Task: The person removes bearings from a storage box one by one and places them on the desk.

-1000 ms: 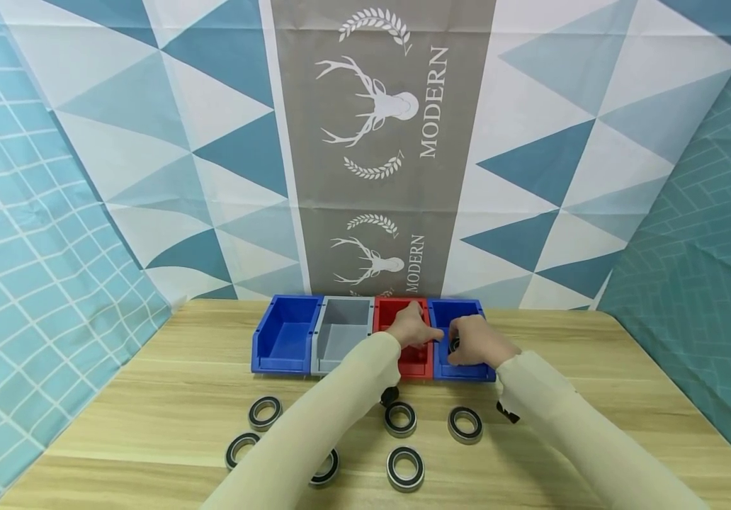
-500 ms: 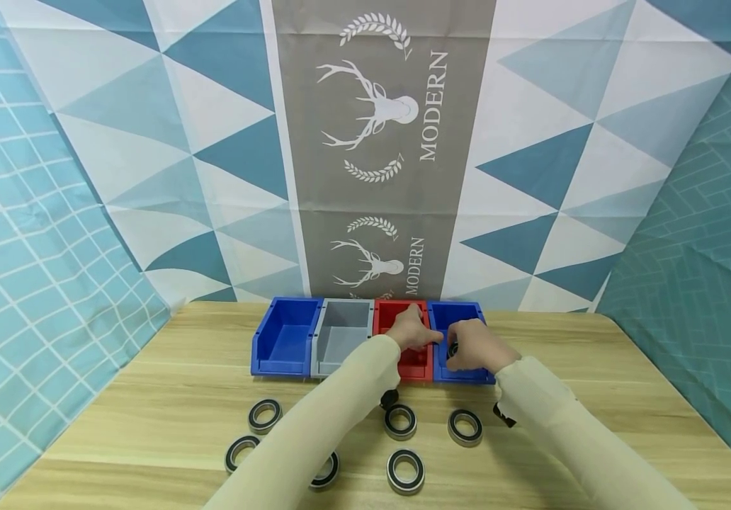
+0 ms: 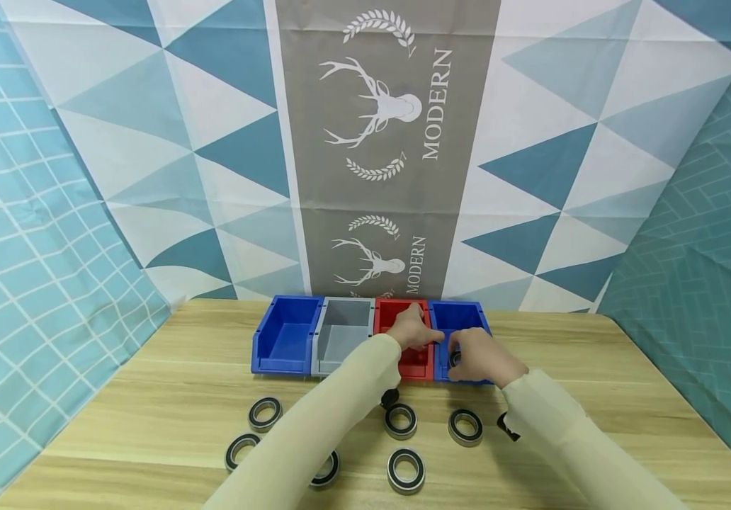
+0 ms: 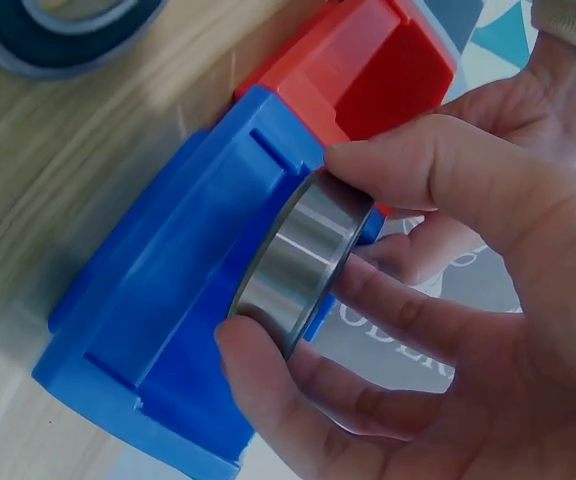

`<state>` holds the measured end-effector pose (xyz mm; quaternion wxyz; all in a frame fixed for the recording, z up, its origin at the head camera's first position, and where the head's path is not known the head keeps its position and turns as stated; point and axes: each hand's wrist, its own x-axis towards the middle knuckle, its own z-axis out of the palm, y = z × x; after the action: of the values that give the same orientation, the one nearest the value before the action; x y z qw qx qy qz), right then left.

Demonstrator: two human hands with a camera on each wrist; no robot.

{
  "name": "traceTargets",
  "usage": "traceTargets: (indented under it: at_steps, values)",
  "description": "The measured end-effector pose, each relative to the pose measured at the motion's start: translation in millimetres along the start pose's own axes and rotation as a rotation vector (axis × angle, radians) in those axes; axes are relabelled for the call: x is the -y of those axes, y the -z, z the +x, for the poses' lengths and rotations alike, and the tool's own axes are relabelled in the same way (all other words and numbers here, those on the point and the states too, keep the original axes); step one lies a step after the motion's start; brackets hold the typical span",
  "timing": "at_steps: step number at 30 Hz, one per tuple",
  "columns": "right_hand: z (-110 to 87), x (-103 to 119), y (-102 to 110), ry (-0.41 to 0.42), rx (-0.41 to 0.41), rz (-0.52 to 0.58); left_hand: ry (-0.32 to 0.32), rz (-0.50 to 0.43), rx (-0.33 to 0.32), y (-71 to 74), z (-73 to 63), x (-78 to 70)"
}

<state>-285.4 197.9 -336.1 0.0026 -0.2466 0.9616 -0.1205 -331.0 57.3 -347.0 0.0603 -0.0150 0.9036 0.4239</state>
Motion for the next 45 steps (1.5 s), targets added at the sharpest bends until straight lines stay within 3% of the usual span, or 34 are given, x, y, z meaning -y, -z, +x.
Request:
traceTargets:
  at_steps: [15, 24, 40, 45]
  values:
    - [-15.4, 12, -3, 0.088, -0.033, 0.050, -0.005, 0.005, 0.006, -0.6, 0.2, 0.2]
    - [-24.8, 22, -3, 0.072, -0.030, 0.034, -0.005, 0.019, 0.004, 0.4, -1.5, 0.2]
    - [-36.6, 33, -5, 0.122, -0.051, 0.011, 0.008, 0.038, 0.004, -0.1, 0.2, -0.5]
    - [-42.2, 37, -5, 0.135, -0.033, 0.050, 0.015, 0.033, 0.009, -0.4, 0.3, -0.3]
